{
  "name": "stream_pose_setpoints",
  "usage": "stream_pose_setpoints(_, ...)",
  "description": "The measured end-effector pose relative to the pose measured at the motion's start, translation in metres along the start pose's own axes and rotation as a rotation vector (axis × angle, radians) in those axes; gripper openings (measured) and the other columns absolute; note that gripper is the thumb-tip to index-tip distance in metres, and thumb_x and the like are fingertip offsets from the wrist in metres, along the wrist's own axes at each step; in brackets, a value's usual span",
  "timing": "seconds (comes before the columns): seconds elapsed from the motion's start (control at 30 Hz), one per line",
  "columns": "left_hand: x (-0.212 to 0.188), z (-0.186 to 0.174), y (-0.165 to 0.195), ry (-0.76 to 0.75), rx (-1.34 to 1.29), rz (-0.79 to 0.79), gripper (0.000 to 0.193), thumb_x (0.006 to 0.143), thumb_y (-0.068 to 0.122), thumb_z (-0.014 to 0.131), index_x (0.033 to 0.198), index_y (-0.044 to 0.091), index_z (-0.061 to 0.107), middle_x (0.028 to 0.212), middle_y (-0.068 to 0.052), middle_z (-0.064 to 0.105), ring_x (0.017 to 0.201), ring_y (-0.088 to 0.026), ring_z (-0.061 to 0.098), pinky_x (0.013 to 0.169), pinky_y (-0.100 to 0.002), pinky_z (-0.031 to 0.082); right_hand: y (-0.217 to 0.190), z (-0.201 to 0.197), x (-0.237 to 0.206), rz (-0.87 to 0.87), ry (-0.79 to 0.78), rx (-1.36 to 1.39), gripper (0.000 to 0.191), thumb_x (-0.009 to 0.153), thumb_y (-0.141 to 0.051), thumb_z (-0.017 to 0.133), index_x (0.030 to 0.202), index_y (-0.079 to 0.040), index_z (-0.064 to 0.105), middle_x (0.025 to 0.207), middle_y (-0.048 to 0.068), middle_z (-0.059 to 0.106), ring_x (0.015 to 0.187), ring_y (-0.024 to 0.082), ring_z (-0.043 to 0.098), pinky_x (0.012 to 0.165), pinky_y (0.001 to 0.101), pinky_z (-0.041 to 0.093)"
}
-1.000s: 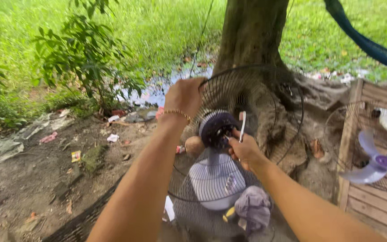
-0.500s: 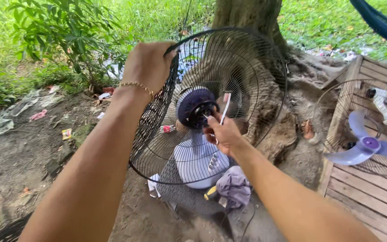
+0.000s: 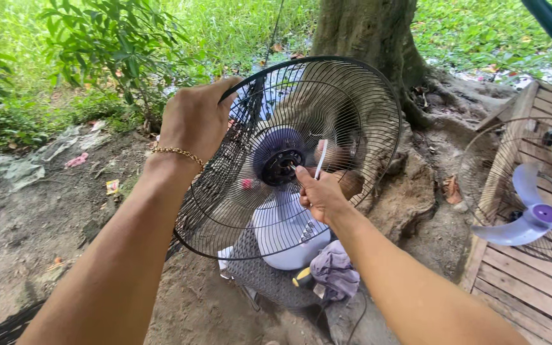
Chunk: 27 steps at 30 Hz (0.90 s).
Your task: The person services a standing electric fan outdoors. They unscrew and loosen the grille cap at the fan hub, remove the blade assembly from the motor shaft, set it on a wooden deck, and wipe the fan blades one by one using a small brush.
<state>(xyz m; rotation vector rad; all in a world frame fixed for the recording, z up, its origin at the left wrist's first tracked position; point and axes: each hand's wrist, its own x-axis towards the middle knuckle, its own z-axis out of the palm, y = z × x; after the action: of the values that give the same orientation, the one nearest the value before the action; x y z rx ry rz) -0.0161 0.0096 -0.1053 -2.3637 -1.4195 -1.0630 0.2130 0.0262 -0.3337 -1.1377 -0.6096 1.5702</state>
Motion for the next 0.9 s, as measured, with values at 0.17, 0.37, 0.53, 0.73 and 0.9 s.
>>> stream_pose_setpoints(0.17,-0.003,-0.009,-0.008,0.107,-0.014,0.077,0.023,0.103,0.019,0.065,0.123,0.010,0.074,0.098,-0.015,0.076,0.084,-0.029,0.075,0.077,-0.041,0.059,-0.004,0.010,-0.005,0.047,-0.005,0.043,0.024,0.096,-0.023,0.070,0.089,-0.006,0.055,0.067,0.002,0.044,0.051,0.011,0.039,0.040,0.0253,0.032)
stream_pose_setpoints(0.37,0.003,-0.003,-0.004,0.107,-0.011,-0.026,0.023,0.103,0.018,0.063,0.122,0.012,0.074,0.094,-0.013,0.077,0.082,-0.028,0.075,0.076,-0.042,0.059,-0.008,0.007,-0.007,0.093,-0.011,0.033,0.024,0.096,-0.023,0.069,0.087,-0.006,0.053,0.068,0.002,0.046,0.052,0.011,0.040,0.040,0.0245,0.033)
stream_pose_setpoints(0.53,-0.002,-0.005,-0.004,0.068,0.044,-0.147,0.024,0.102,0.019,0.062,0.124,0.015,0.074,0.091,-0.014,0.076,0.079,-0.030,0.074,0.072,-0.044,0.057,-0.010,0.006,-0.007,0.091,0.012,-0.031,0.027,0.096,-0.024,0.070,0.086,-0.005,0.053,0.067,0.004,0.045,0.050,0.011,0.038,0.039,0.0243,0.032)
stream_pose_setpoints(0.73,0.001,-0.001,-0.011,0.027,0.088,-0.248,0.024,0.103,0.023,0.061,0.122,0.016,0.074,0.088,-0.015,0.075,0.080,-0.034,0.072,0.074,-0.047,0.056,-0.010,0.011,-0.010,0.098,0.029,-0.081,0.026,0.097,-0.026,0.069,0.091,-0.005,0.055,0.068,0.003,0.047,0.050,0.011,0.040,0.039,0.0237,0.033)
stream_pose_setpoints(0.9,0.001,0.004,-0.024,0.040,0.114,-0.302,0.023,0.103,0.023,0.060,0.120,0.013,0.073,0.093,-0.015,0.075,0.083,-0.035,0.072,0.075,-0.049,0.056,-0.010,0.009,-0.009,0.102,0.010,-0.108,0.024,0.097,-0.027,0.067,0.092,-0.007,0.055,0.069,0.003,0.047,0.051,0.010,0.040,0.039,0.0233,0.033)
